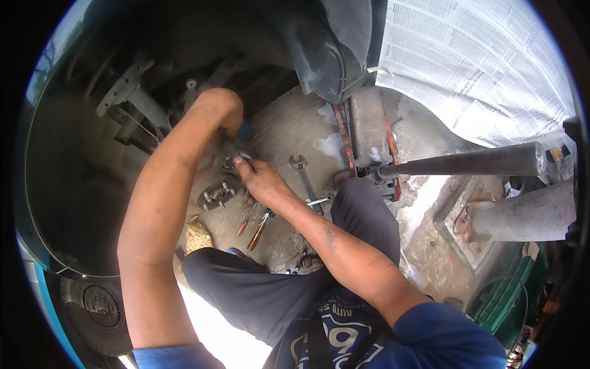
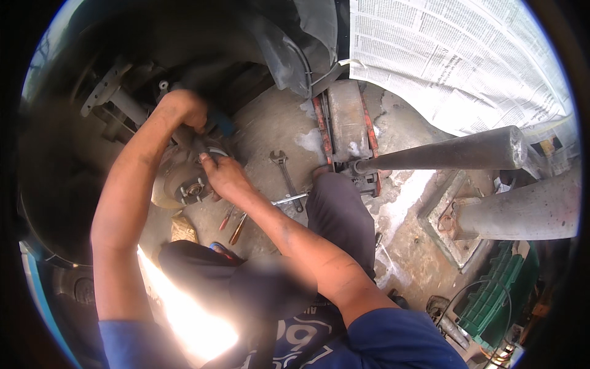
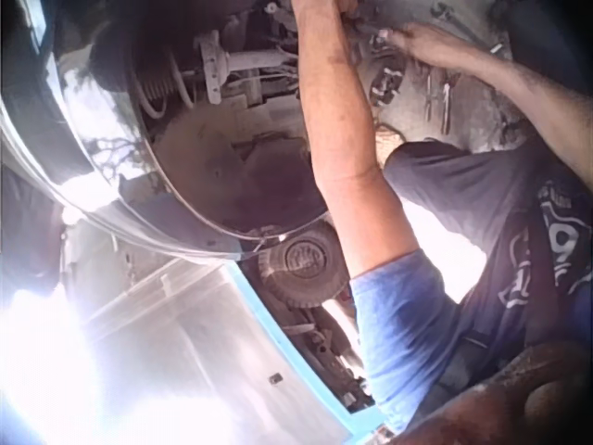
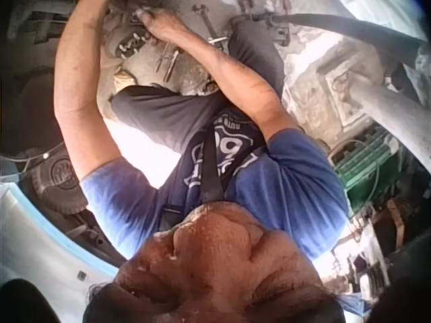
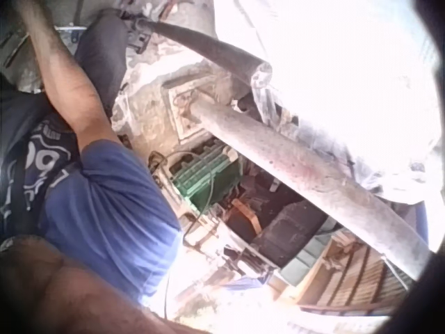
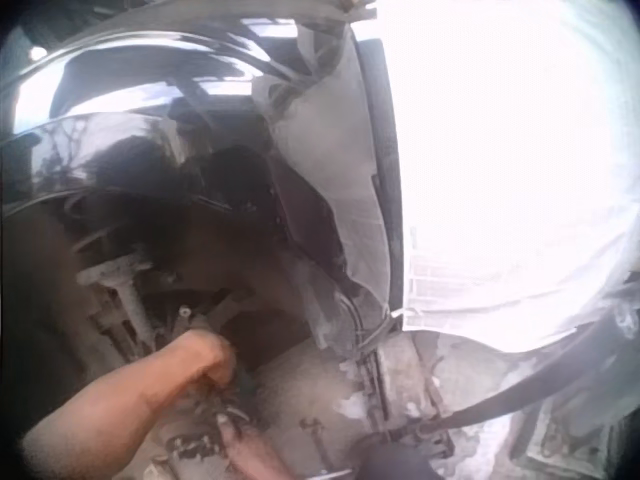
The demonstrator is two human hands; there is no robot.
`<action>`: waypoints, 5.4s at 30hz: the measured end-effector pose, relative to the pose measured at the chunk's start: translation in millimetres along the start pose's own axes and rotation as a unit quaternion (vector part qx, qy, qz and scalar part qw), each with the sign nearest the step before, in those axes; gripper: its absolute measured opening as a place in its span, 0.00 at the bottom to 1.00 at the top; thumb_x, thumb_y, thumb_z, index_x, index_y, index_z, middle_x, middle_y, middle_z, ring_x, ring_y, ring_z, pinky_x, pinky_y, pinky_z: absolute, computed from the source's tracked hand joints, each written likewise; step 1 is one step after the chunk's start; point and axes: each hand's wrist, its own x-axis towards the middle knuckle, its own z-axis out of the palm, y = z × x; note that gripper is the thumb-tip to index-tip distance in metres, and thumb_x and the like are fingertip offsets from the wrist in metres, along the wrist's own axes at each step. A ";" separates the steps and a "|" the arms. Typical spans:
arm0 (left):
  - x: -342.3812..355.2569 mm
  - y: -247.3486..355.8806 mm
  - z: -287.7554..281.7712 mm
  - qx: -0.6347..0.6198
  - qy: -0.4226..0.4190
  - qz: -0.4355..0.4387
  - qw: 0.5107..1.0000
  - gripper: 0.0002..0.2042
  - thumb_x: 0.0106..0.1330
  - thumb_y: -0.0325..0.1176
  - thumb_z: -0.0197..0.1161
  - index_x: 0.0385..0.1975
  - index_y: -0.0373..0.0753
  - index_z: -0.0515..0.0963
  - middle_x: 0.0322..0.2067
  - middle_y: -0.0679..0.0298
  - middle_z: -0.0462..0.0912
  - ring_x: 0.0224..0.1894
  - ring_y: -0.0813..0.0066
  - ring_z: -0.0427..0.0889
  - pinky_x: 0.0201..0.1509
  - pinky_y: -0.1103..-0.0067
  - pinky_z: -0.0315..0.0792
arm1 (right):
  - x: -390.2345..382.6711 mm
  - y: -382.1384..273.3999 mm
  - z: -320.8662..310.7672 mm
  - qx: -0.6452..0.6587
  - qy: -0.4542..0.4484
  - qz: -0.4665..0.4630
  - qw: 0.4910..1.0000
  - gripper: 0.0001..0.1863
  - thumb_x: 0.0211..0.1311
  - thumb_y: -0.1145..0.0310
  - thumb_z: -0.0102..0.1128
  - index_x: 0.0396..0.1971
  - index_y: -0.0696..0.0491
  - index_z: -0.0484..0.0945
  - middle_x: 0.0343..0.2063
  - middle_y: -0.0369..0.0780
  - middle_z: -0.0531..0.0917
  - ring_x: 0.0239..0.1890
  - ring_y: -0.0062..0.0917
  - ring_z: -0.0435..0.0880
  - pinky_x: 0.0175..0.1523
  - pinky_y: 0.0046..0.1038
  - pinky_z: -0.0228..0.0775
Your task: The person works on a car's brake assembly, using a wrench and pliers to remove and install components near the brake caliper and rotor. The person also wipes parts with a cloth and adjusts bolts while seated on the floor.
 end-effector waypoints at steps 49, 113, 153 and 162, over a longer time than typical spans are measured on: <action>-8.6 3.3 -2.6 -0.003 0.014 0.009 1.000 0.18 0.62 0.37 0.71 0.51 0.41 0.87 0.54 0.56 0.87 0.57 0.60 0.85 0.60 0.67 0.78 | 1.1 -7.6 3.7 0.283 -0.060 0.123 0.949 0.26 0.73 0.56 0.60 0.53 0.66 0.69 0.31 0.51 0.83 0.27 0.35 0.88 0.35 0.36 0.85; -9.9 0.3 8.8 -0.049 0.089 0.035 0.994 0.14 0.56 0.32 0.72 0.43 0.42 0.90 0.46 0.55 0.90 0.51 0.59 0.88 0.54 0.67 0.80 | -12.7 -15.7 11.7 -0.340 0.103 -0.100 0.929 0.25 0.74 0.53 0.58 0.51 0.64 0.70 0.33 0.55 0.85 0.37 0.49 0.89 0.44 0.44 0.82; 15.6 1.5 11.7 -0.019 0.035 0.039 0.998 0.14 0.59 0.34 0.70 0.45 0.44 0.90 0.47 0.57 0.90 0.51 0.59 0.88 0.56 0.66 0.80 | -4.7 -7.1 14.5 -0.225 0.027 -0.036 0.973 0.24 0.79 0.52 0.52 0.53 0.61 0.71 0.30 0.41 0.82 0.19 0.27 0.79 0.40 0.43 0.82; 50.2 4.2 16.4 0.008 -0.039 0.037 0.999 0.13 0.63 0.33 0.66 0.47 0.45 0.89 0.49 0.59 0.89 0.51 0.61 0.88 0.55 0.65 0.81 | -13.0 -11.2 14.3 -0.461 0.076 -0.127 0.875 0.31 0.77 0.46 0.51 0.52 0.65 0.73 0.34 0.54 0.86 0.27 0.40 0.88 0.41 0.39 0.81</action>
